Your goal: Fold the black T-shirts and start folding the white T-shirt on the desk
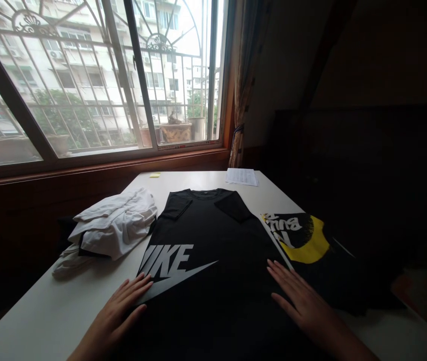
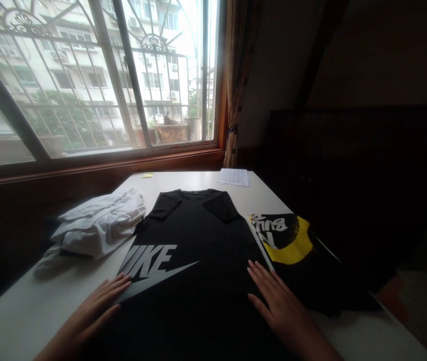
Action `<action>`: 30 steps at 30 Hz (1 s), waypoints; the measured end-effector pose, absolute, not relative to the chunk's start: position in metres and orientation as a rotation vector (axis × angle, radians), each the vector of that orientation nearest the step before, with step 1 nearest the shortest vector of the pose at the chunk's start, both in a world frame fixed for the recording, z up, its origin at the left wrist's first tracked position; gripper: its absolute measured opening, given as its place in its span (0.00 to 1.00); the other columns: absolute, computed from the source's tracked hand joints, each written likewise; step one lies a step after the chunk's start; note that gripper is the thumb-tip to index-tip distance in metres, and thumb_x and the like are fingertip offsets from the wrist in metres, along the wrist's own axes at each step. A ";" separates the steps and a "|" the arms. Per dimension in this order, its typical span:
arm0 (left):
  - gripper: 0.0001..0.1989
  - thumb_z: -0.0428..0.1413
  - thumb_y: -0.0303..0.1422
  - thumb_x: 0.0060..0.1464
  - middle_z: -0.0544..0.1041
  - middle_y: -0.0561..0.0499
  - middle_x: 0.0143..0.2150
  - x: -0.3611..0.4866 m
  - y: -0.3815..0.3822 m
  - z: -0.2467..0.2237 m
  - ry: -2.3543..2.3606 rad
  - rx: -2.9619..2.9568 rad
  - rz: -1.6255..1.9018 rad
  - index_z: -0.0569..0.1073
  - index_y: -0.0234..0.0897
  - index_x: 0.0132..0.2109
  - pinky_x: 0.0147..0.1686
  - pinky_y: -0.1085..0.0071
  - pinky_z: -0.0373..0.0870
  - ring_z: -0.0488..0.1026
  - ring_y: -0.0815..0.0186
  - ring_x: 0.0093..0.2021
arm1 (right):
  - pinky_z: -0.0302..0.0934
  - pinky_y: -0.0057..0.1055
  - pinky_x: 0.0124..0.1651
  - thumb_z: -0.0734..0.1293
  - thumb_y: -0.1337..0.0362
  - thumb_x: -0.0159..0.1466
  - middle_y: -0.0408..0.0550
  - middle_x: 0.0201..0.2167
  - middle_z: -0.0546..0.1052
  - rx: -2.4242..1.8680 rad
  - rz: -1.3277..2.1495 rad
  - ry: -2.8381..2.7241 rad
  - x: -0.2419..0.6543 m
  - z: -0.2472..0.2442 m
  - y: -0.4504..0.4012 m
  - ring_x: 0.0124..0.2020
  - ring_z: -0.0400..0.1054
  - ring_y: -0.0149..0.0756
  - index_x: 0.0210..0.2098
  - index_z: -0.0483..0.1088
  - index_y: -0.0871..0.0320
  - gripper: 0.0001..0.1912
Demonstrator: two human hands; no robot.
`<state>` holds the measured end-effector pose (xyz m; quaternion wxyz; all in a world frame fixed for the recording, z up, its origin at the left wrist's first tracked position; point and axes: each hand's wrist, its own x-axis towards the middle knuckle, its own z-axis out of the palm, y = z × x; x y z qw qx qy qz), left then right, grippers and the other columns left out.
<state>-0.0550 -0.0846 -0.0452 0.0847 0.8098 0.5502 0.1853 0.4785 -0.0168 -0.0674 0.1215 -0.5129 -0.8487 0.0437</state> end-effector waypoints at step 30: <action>0.21 0.54 0.39 0.65 0.71 0.54 0.65 -0.053 -0.082 -0.056 1.710 2.491 0.697 0.70 0.54 0.64 0.61 0.54 0.70 0.66 0.55 0.67 | 0.58 0.48 0.69 0.56 0.56 0.73 0.48 0.68 0.64 -1.415 0.007 -2.386 0.482 -0.079 -0.015 0.69 0.57 0.45 0.66 0.64 0.53 0.24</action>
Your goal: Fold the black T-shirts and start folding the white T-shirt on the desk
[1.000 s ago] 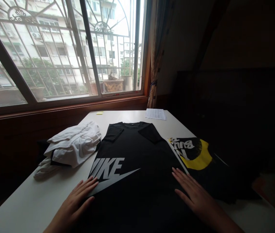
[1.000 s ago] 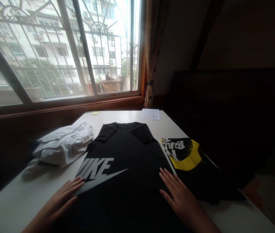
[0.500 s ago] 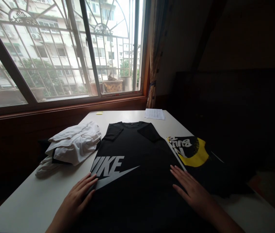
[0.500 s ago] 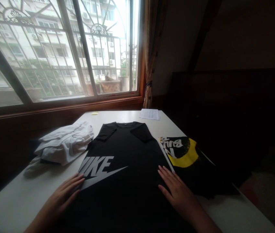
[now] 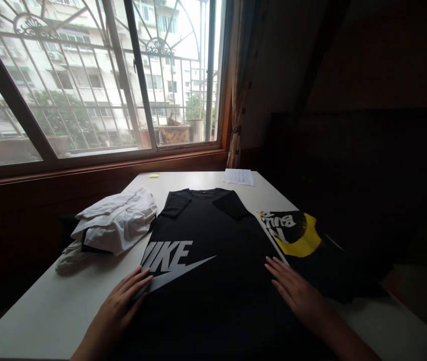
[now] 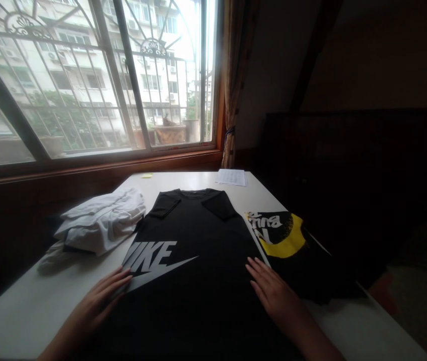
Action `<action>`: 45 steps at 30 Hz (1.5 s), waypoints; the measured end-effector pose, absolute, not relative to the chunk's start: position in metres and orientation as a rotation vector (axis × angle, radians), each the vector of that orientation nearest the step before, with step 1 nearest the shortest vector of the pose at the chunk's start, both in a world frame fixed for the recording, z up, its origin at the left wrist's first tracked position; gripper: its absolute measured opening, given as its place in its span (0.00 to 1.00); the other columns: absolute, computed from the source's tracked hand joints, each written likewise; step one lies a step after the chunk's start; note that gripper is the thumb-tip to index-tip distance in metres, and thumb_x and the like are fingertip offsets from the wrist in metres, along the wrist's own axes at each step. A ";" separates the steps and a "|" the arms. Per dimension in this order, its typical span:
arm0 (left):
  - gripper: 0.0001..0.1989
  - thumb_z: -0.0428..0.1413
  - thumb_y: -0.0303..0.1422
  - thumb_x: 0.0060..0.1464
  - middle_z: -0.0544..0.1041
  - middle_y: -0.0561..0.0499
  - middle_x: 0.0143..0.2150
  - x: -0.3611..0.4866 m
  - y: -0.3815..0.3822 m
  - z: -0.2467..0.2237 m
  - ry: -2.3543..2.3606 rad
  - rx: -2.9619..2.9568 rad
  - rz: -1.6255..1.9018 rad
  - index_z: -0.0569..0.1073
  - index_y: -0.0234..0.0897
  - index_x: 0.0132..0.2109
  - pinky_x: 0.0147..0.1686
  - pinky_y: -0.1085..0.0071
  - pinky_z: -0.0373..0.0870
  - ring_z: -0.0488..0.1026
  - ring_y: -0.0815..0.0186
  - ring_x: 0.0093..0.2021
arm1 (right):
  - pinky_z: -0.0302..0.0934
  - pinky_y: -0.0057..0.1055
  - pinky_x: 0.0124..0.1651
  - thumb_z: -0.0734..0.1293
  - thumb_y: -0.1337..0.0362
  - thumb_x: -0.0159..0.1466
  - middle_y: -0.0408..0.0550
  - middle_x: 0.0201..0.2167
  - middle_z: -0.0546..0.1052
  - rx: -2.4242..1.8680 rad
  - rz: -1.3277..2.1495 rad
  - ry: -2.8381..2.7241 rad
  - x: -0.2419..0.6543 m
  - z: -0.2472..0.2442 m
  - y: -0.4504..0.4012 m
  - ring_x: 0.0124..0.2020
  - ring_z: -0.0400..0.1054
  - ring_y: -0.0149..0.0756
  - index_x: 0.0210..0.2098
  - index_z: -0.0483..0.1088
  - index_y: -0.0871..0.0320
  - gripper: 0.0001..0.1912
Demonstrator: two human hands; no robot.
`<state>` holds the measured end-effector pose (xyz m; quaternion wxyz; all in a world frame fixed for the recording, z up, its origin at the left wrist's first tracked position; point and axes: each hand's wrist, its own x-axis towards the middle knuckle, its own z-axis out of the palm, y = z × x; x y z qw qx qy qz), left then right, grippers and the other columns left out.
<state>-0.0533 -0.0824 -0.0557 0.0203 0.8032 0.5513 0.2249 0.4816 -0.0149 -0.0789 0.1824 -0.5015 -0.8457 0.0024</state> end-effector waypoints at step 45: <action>0.22 0.48 0.45 0.65 0.80 0.47 0.40 -0.047 -0.097 -0.026 1.644 1.822 0.842 0.77 0.44 0.58 0.41 0.66 0.76 0.78 0.58 0.40 | 0.67 0.30 0.38 0.66 0.43 0.61 0.44 0.33 0.78 -1.721 1.019 -1.761 0.512 -0.037 -0.059 0.37 0.73 0.43 0.35 0.74 0.52 0.19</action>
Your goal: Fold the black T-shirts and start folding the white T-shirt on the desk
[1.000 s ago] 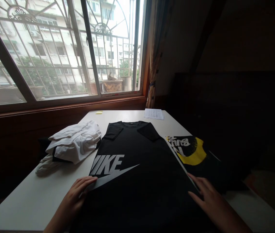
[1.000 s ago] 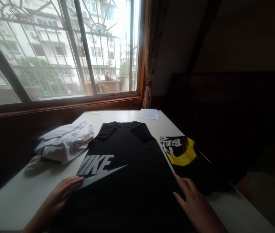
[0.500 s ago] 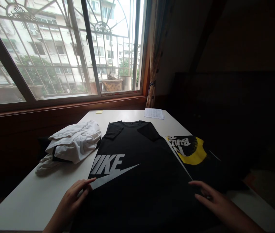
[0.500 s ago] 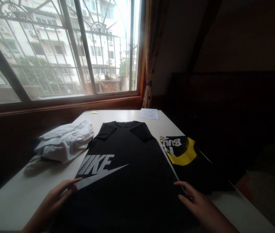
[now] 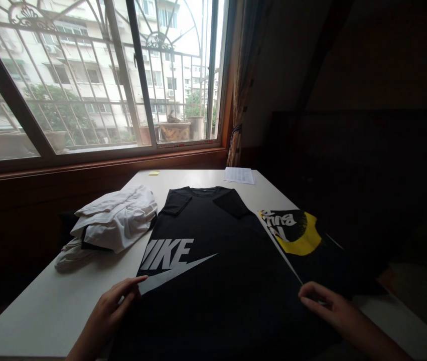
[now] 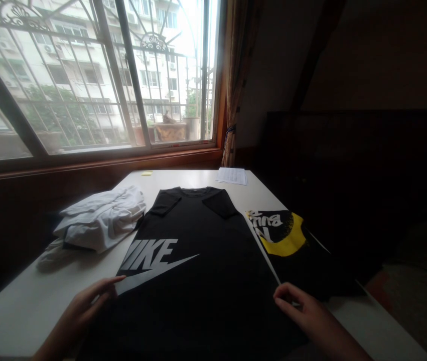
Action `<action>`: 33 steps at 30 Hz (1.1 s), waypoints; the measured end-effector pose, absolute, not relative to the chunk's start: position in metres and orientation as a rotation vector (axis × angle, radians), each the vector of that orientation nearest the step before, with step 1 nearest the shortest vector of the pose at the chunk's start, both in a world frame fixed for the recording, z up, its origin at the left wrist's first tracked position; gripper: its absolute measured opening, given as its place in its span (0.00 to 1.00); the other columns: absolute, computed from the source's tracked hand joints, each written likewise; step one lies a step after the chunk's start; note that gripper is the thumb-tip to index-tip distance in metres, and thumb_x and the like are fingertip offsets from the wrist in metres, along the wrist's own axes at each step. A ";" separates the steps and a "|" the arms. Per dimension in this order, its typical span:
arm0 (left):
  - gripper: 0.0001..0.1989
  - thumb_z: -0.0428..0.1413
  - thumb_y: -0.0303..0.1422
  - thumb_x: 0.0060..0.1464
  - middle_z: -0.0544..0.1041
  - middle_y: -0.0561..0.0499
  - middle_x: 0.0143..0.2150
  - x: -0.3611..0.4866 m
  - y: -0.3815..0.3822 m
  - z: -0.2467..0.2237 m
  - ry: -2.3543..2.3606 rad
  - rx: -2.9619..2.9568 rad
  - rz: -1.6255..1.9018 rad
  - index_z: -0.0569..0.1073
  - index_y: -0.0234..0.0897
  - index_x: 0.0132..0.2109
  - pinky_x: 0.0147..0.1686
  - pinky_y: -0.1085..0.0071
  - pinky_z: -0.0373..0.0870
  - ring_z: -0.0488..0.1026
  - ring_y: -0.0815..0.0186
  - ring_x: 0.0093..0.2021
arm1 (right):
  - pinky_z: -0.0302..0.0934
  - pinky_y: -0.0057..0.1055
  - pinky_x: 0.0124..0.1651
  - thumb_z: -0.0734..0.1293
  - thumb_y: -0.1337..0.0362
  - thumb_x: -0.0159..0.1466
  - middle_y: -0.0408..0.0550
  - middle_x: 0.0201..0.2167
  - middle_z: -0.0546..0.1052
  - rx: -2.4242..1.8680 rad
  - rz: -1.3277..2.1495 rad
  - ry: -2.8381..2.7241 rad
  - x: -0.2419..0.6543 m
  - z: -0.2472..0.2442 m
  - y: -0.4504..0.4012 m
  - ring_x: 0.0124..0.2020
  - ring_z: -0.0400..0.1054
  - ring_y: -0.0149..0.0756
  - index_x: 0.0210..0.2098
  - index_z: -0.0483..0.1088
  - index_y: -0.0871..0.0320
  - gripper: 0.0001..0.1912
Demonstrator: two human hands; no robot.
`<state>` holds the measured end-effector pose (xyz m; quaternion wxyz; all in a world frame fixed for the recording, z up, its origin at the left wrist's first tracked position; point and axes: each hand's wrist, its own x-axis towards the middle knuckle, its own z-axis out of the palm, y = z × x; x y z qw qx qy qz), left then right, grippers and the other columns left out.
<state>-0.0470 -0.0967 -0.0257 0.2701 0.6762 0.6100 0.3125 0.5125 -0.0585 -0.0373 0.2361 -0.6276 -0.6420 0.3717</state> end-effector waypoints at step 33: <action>0.23 0.51 0.49 0.63 0.82 0.48 0.45 -0.049 -0.098 -0.028 1.723 1.778 0.871 0.79 0.44 0.55 0.42 0.67 0.77 0.79 0.56 0.44 | 0.67 0.31 0.38 0.71 0.47 0.55 0.45 0.31 0.77 -1.619 0.924 -1.645 0.505 -0.032 -0.055 0.36 0.72 0.42 0.32 0.74 0.54 0.17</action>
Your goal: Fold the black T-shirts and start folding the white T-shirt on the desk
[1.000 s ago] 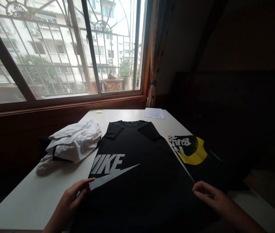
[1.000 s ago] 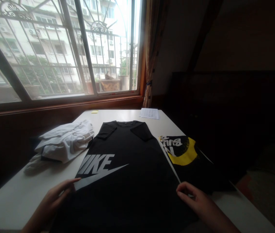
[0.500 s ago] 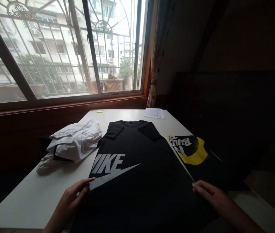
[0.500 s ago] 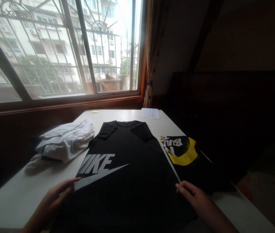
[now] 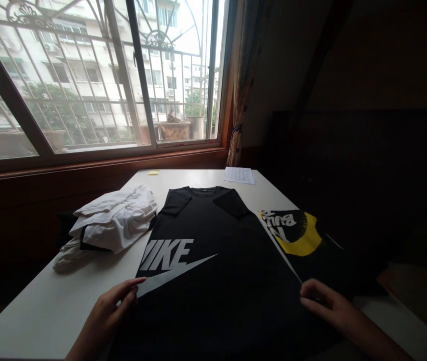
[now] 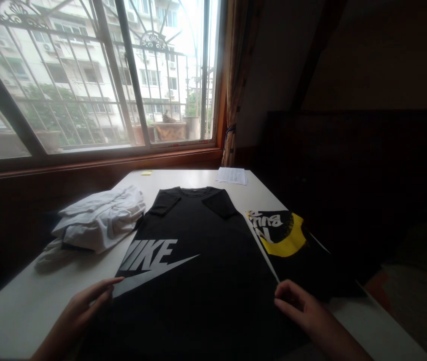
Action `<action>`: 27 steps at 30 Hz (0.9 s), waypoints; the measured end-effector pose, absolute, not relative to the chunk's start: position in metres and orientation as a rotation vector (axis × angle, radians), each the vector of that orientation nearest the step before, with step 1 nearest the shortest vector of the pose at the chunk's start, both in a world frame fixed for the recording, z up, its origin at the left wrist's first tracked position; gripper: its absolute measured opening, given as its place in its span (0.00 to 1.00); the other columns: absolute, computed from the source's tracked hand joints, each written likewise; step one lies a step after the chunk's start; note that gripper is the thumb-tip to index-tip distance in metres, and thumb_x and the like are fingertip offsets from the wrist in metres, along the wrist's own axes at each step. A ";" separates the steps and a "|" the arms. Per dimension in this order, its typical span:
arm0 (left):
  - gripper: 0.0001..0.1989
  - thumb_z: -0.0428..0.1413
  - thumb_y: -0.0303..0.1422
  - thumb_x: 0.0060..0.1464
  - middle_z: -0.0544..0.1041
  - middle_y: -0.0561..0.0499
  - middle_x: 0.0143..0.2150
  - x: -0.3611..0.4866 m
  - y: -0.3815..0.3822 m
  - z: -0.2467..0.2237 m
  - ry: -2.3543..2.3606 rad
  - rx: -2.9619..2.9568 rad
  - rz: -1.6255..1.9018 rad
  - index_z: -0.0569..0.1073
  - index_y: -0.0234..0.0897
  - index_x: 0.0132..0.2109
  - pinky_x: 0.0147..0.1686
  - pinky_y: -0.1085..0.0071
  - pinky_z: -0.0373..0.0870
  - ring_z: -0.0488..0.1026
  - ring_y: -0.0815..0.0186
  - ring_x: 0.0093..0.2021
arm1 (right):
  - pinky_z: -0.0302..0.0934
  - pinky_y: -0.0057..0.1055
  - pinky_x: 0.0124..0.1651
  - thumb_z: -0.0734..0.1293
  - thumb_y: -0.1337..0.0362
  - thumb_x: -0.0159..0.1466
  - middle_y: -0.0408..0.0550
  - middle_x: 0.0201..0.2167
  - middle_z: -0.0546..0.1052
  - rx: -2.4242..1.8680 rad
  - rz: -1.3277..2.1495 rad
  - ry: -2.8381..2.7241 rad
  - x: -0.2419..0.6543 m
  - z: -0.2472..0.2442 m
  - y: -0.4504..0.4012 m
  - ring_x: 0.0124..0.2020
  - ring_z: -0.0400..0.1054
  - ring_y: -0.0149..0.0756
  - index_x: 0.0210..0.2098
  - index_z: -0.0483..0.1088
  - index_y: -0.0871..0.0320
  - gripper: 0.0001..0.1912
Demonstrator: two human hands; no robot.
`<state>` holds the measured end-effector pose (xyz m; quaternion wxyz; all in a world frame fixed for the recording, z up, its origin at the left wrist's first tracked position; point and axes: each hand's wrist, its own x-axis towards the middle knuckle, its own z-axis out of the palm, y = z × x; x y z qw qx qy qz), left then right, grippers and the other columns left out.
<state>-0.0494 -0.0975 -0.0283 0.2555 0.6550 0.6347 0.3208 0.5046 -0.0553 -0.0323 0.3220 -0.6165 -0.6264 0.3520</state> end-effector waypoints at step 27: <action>0.29 0.52 0.55 0.59 0.82 0.44 0.48 -0.069 -0.092 -0.035 1.850 1.405 1.233 0.76 0.39 0.55 0.46 0.61 0.79 0.80 0.52 0.49 | 0.65 0.25 0.39 0.64 0.53 0.70 0.45 0.48 0.77 -0.225 0.740 -2.823 0.174 0.017 -0.029 0.41 0.73 0.33 0.57 0.69 0.51 0.19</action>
